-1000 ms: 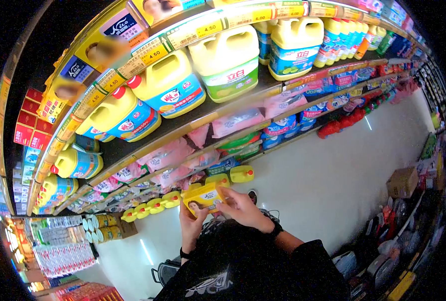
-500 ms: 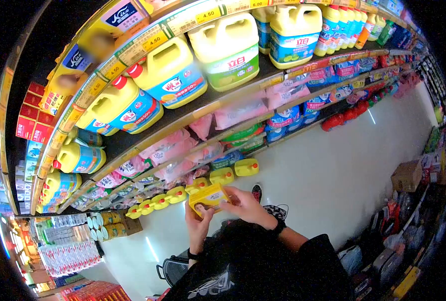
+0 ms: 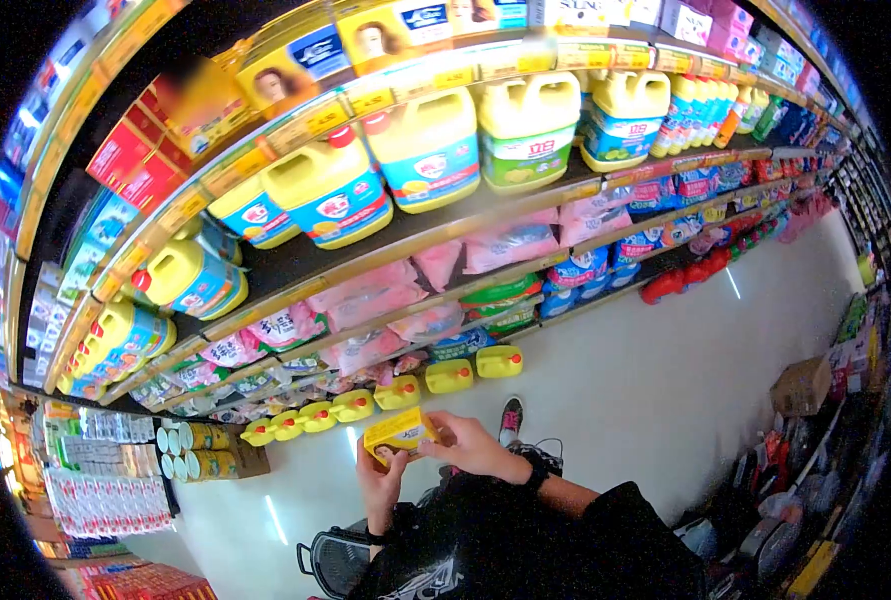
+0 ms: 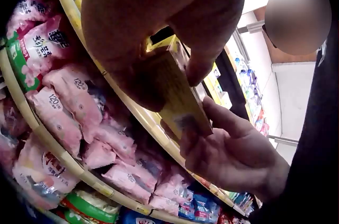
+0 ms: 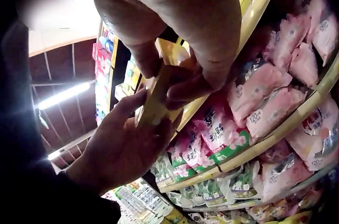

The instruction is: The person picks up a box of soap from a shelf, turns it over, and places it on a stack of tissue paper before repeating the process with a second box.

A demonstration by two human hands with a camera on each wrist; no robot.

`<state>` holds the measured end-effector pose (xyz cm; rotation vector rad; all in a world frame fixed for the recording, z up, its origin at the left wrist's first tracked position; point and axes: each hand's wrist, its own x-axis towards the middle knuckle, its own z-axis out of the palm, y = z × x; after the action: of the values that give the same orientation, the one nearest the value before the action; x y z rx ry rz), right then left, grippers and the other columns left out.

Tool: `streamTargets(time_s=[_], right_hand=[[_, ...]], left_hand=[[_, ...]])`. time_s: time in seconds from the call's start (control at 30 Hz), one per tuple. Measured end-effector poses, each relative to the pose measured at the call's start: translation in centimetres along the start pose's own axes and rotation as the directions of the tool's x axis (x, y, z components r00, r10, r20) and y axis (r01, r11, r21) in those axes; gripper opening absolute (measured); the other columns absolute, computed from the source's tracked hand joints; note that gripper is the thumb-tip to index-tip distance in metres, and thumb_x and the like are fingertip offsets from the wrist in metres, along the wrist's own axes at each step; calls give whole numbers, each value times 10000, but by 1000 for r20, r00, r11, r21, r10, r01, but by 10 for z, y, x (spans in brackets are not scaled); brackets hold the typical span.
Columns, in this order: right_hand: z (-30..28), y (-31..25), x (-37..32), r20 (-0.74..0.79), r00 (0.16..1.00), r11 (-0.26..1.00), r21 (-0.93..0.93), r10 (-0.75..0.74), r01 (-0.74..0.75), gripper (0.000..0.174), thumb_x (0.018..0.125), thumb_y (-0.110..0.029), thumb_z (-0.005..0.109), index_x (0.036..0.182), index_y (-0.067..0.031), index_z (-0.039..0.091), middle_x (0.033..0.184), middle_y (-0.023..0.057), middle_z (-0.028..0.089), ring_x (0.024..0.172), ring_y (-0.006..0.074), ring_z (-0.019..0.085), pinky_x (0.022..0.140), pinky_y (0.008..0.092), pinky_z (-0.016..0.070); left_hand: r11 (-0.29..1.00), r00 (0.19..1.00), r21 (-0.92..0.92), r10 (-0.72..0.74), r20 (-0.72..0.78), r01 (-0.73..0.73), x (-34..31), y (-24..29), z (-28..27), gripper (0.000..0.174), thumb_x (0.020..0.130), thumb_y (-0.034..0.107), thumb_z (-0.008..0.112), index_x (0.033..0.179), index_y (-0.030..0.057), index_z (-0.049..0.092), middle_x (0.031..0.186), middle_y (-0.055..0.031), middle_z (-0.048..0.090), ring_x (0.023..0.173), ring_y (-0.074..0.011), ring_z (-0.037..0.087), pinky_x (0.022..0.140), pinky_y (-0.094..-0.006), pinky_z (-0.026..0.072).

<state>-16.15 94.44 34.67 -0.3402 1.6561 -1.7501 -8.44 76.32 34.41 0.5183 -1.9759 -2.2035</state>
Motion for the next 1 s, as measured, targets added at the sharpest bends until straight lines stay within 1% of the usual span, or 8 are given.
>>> streamTargets(time_s=[0.1,0.2,0.3,0.4,0.5,0.7,0.9,1.0], right_hand=[[15,0,3,18,1000,999,-30,-14,15,558,915,-184,690,1364,30,436,1181,106,631,1026,147,625,875,297,510],[32,-1,8,31,999,992,-119,-36,39,551,912,-213,696,1346,30,461,1104,73,645,913,111,614,793,266,508],[50,-9,12,54,998,986,-158,-43,51,543,903,-245,705,1324,24,494,1011,42,642,773,78,557,685,242,478],[66,-1,23,107,990,956,-265,-96,122,534,905,-286,703,1276,47,510,913,85,683,702,98,613,600,265,503],[87,3,29,136,977,937,-288,-165,198,527,892,-293,714,1255,42,532,850,74,674,650,88,587,568,261,482],[127,9,26,182,970,941,-270,-161,206,528,890,-294,718,1262,32,533,833,52,660,649,77,570,569,266,480],[160,26,21,206,962,969,-130,-179,208,519,895,-273,716,1288,7,525,908,23,643,698,58,547,604,241,470],[170,30,19,243,965,971,-188,-101,149,522,894,-271,718,1295,1,525,939,21,644,723,54,547,622,234,470]], left_hand=[[999,1000,-35,7,-24,-8,-10,-4,-15,549,812,-78,684,1293,0,431,1123,-84,587,1012,-154,596,876,-296,520],[998,999,-58,18,-50,-21,-17,-12,-34,547,812,-79,685,1290,2,431,1124,-84,585,1015,-154,594,873,-292,517],[997,996,-70,37,-86,-43,-25,-13,-52,545,811,-76,687,1286,5,430,1128,-84,583,1024,-156,589,883,-294,510],[996,988,-50,67,-140,-75,-35,-11,-69,547,813,-71,687,1286,9,424,1136,-85,579,1038,-158,582,902,-300,500],[995,979,-65,67,-194,-81,-48,-6,-84,553,814,-68,687,1289,10,416,1144,-85,575,1049,-162,577,916,-305,494],[987,963,-120,75,-258,-109,-76,-16,-116,553,811,-73,685,1286,6,413,1144,-81,573,1054,-162,576,919,-305,494],[988,956,-82,100,-276,-128,-98,-19,-142,541,809,-72,693,1275,9,430,1140,-75,572,1050,-157,573,911,-300,491],[984,946,-94,116,-302,-150,-108,-27,-153,533,808,-70,697,1267,10,439,1138,-73,574,1047,-156,574,907,-299,489]])
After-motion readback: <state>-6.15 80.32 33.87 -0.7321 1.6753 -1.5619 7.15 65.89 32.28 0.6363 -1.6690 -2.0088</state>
